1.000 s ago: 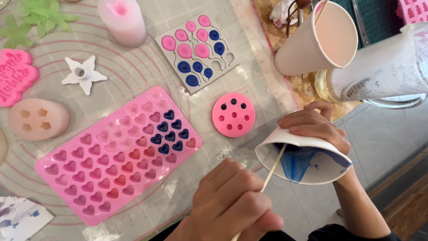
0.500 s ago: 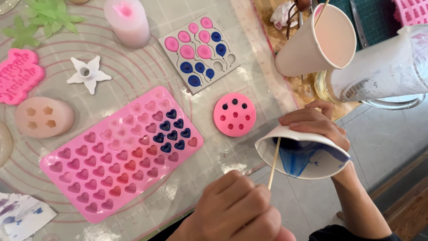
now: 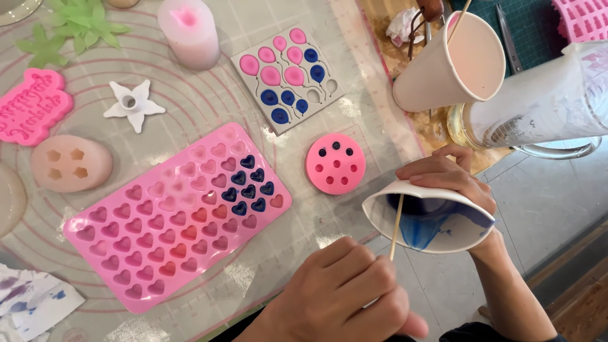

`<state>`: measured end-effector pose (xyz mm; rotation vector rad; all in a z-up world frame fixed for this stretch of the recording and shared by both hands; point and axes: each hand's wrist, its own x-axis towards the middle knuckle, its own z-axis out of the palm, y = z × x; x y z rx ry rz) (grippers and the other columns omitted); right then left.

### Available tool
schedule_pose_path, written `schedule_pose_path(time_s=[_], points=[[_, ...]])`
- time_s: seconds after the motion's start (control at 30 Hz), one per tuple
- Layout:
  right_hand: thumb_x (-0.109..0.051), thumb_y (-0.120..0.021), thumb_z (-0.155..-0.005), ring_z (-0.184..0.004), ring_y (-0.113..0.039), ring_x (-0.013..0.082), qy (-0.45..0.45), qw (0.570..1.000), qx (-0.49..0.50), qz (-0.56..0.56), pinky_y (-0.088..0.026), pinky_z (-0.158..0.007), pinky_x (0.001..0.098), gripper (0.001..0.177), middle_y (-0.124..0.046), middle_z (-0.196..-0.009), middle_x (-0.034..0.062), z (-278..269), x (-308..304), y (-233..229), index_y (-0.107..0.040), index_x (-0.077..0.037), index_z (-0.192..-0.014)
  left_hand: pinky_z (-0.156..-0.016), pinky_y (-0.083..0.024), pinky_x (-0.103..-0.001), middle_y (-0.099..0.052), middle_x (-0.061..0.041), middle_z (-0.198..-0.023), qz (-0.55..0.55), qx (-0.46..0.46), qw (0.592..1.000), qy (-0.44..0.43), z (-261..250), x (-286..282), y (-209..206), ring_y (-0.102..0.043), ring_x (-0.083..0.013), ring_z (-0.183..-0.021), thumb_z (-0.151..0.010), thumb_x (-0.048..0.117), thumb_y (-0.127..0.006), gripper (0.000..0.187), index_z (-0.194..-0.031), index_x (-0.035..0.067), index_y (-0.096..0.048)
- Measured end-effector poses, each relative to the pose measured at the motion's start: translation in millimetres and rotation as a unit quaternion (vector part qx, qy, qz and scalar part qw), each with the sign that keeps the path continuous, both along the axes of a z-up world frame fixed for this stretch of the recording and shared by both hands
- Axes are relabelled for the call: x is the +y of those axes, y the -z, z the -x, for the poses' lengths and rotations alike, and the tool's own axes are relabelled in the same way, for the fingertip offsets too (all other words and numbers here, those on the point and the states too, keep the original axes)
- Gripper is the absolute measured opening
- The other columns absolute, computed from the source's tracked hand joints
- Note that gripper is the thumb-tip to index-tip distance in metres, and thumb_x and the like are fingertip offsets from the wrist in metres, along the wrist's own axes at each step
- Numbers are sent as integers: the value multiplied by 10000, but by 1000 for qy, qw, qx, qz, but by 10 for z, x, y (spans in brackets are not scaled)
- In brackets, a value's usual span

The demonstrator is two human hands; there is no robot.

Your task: Pouring colored liquid wax into various silicone molds to create candle components and shapes.

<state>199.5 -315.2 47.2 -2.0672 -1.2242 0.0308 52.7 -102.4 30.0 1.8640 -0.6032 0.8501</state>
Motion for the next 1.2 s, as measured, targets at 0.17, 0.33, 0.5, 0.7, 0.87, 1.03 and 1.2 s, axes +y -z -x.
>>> schedule_pose_path(time_s=[0.17, 0.33, 0.5, 0.7, 0.87, 1.03, 1.2], points=[[-216, -779, -886, -1054, -732, 225, 0, 1000, 7, 7, -405, -1090, 410, 357, -739, -1111, 115, -24, 1, -20, -584, -104, -1163, -703, -516, -343, -582, -76, -885, 8, 1, 1000, -2, 25, 161, -90, -601, -210, -759, -1047, 263, -729, 304, -925, 65, -533], [-223, -804, -845, -1060, -731, 232, -4, 1000, 17, 14, -402, -1064, 406, 421, -736, -1115, 113, -38, 24, 26, -586, -110, -1187, -738, -513, -355, -566, -68, -899, 34, 43, 997, 56, -8, 223, -115, -614, -208, -797, -1050, 182, -738, 247, -953, 63, -544], [-200, -811, -861, -1021, -745, 222, 6, 1000, 14, 20, -413, -1041, 377, 415, -747, -1106, 106, -59, 111, 14, -586, -117, -1200, -665, -466, -334, -572, -76, -890, 44, 3, 999, 6, -55, 288, -40, -590, -203, -751, -1021, 242, -757, 319, -904, 69, -516], [-187, -815, -846, -998, -747, 207, 14, 999, 26, 27, -409, -1026, 371, 435, -752, -1117, 109, -63, 74, 73, -593, -116, -1214, -708, -478, -368, -529, -85, -898, 63, 28, 997, 38, -122, 345, -100, -576, -244, -776, -999, 202, -761, 292, -926, 47, -524], [-222, -865, -784, -1012, -735, 206, 7, 999, 29, 16, -409, -1038, 382, 531, -739, -1125, 97, -124, 60, 56, -594, -120, -1230, -711, -491, -335, -567, -77, -929, 61, 33, 997, 35, 38, 477, 25, -604, -203, -793, -852, 101, -729, 197, -924, 60, -550], [-261, -893, -709, -1022, -725, 199, 9, 999, 50, 9, -400, -1045, 388, 603, -738, -1126, 66, -193, 21, 63, -622, -121, -1230, -700, -507, -369, -614, -100, -949, 165, 20, 985, 48, 156, 698, 195, -616, -229, -769, -859, 90, -672, 130, -915, 34, -569], [-240, -898, -692, -1037, -726, 184, 31, 996, 73, 30, -407, -1086, 384, 531, -738, -1099, 44, -246, 58, 38, -661, -109, -1149, -611, -493, -334, -620, -83, -907, 388, 16, 919, -71, 381, 725, 275, -595, -205, -700, -897, 121, -700, 148, -876, 71, -562]])
